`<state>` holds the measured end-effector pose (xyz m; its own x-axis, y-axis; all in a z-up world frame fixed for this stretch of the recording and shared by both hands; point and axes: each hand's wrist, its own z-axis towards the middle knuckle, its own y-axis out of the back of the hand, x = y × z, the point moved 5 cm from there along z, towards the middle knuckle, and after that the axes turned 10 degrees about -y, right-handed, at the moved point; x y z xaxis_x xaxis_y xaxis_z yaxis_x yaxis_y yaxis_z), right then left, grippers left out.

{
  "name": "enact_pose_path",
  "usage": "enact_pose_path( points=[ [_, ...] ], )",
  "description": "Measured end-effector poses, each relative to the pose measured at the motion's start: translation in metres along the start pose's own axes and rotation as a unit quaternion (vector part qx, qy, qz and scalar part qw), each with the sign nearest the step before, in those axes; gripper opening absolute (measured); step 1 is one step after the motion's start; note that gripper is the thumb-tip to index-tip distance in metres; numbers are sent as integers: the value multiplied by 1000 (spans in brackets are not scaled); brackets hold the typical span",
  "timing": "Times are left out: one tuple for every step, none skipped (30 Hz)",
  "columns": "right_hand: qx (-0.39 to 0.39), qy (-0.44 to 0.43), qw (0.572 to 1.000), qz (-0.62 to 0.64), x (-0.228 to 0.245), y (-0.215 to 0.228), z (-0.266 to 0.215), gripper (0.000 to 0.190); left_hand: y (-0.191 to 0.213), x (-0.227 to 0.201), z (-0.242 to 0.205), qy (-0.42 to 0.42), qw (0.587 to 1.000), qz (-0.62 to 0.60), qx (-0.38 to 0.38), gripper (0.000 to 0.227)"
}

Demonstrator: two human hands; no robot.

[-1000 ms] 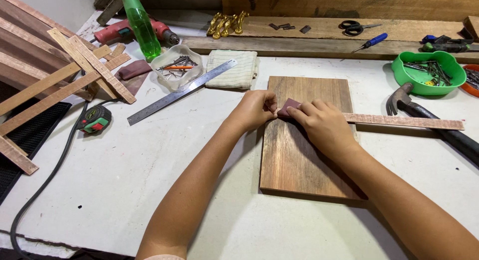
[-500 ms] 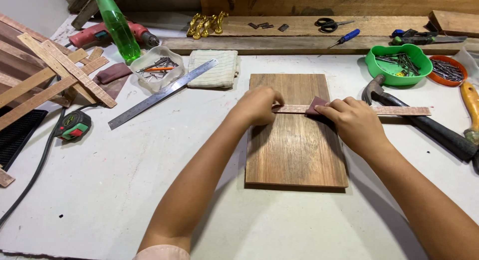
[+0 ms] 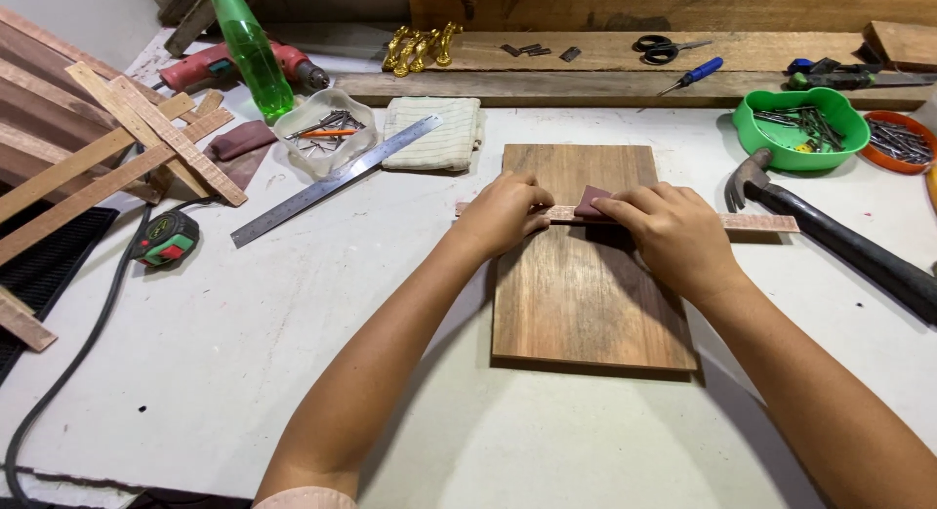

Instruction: The person is sanding a small wooden strip manually with a piece of sandpaper on a workbench.

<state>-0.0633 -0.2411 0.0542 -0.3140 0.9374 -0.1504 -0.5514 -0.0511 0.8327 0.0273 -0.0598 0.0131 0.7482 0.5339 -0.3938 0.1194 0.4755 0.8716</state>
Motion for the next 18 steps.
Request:
enact_pose_path(
  points=[
    [-1,3,1000,4,10,-2,5,32,5,4,-7,4,1000,3,-1,30],
    [6,12,1000,19,21,-5,10,31,11,9,-15,16,1000,-3,-7,30],
    [13,21,999,34,31,-8,16,31,16,15,-22,28,999,-9,-14,30],
    [12,24,999,37,40,-12,21,31,19,20,-28,31,999,-7,-15,30],
    [10,44,999,22,51,-15,25,32,22,25,-33,29,999,-20,-26,29],
    [8,63,998,6,60,-19,28,33,24,29,-38,25,998,-35,-36,27],
    [7,64,998,7,64,-20,32,33,27,32,-41,26,998,-33,-37,27],
    [22,60,998,13,68,-23,35,33,29,37,-44,40,998,-45,-34,26],
    [36,56,998,19,71,-26,38,33,30,42,-46,55,996,-57,-32,26],
    [37,56,998,19,70,-26,38,33,30,43,-48,55,996,-58,-31,26],
    [40,57,997,22,69,-26,38,35,30,43,-50,51,996,-64,-41,27],
    [43,58,997,24,68,-26,38,36,31,43,-51,46,995,-70,-51,27],
    [43,58,997,24,61,-26,36,36,35,43,-49,46,995,-70,-51,27],
    [55,56,997,4,54,-27,30,37,34,43,-48,59,995,-70,-34,27],
    [68,55,996,-16,46,-29,24,37,33,42,-47,72,995,-70,-16,27],
    [71,54,996,-18,38,-25,19,37,33,42,-46,71,995,-74,-15,27],
    [70,45,996,-16,28,-21,14,36,31,43,-45,86,993,-75,-5,27],
    [68,36,997,-14,18,-16,10,35,30,44,-44,100,992,-76,5,27]
  ],
)
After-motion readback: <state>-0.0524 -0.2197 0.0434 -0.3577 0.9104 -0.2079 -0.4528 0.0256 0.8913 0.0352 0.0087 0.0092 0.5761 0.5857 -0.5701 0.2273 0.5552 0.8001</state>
